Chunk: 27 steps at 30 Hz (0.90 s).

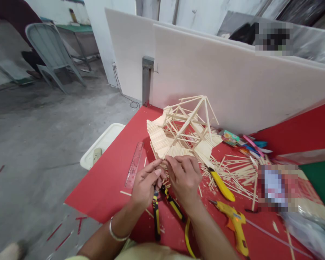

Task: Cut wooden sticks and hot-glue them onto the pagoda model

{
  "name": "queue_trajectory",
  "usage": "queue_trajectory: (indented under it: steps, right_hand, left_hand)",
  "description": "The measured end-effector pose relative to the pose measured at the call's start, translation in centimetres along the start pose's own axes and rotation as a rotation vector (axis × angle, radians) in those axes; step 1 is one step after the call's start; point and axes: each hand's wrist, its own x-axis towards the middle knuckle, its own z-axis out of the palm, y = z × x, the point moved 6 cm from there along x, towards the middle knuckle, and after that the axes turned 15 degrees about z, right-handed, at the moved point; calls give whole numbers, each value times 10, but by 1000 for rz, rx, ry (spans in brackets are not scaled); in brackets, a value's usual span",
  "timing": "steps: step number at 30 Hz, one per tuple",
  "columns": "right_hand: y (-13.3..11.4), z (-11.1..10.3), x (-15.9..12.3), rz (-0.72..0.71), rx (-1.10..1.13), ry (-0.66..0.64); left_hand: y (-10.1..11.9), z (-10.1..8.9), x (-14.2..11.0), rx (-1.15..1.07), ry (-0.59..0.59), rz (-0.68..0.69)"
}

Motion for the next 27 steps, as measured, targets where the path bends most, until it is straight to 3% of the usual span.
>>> queue_trajectory:
  steps: [9, 15, 19, 27]
  right_hand:
    - [-5, -12, -7, -12, 117, 55]
    - [-1, -24, -26, 115, 304, -11]
    - [3, -35, -43, 108, 260, 32]
    - [7, -62, -70, 39, 105, 89]
  left_hand:
    - [5, 1, -4, -2, 33, 1]
    - [4, 7, -17, 3, -16, -62]
    - [-1, 17, -28, -25, -70, -137]
    - [-1, 36, -53, 36, -84, -154]
